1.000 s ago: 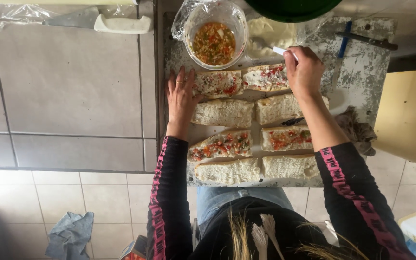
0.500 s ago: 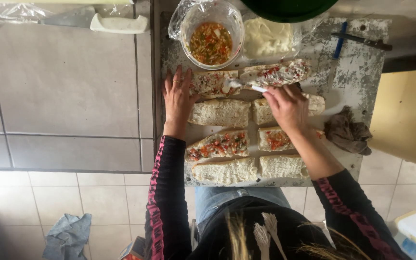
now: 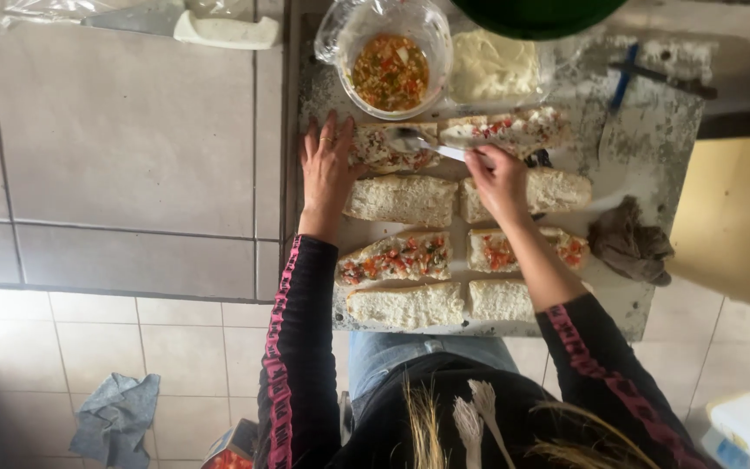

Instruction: Preparing multiple sandwiches by applying spread and vegetable toppings to sliced bread.

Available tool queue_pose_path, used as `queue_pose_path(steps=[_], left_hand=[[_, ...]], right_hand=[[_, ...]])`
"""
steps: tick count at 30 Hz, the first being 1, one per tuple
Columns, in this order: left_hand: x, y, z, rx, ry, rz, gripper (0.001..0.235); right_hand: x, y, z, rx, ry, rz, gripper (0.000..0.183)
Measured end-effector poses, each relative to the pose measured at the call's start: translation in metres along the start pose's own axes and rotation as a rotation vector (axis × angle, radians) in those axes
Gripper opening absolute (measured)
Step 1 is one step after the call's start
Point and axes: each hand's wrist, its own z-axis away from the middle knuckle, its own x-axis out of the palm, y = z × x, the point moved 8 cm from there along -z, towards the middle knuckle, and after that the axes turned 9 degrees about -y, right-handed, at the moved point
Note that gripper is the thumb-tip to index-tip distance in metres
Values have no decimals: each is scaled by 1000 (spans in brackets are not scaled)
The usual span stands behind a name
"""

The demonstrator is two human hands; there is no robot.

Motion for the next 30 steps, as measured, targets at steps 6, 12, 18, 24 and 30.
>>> queue_pose_path(steps=[6,12,18,24,30], left_hand=[[1,-5,-2,-19,5,-20,92],[-4,-1,7,4,29,-3,90],[-4,4,48,4,135,60,64],[11,3,110,-148,267,224,50],[52,-40,104,-458,241,523,68]], right_hand=[[-14,-27,-8,143,-90,134,16],[-76,-47,0,-172,95,283,13],[-118,-9,-35,-76,207,465,10],[-85,18,-70,-286,119,743,10],[-97,9,-61,-152,-73,604,11]])
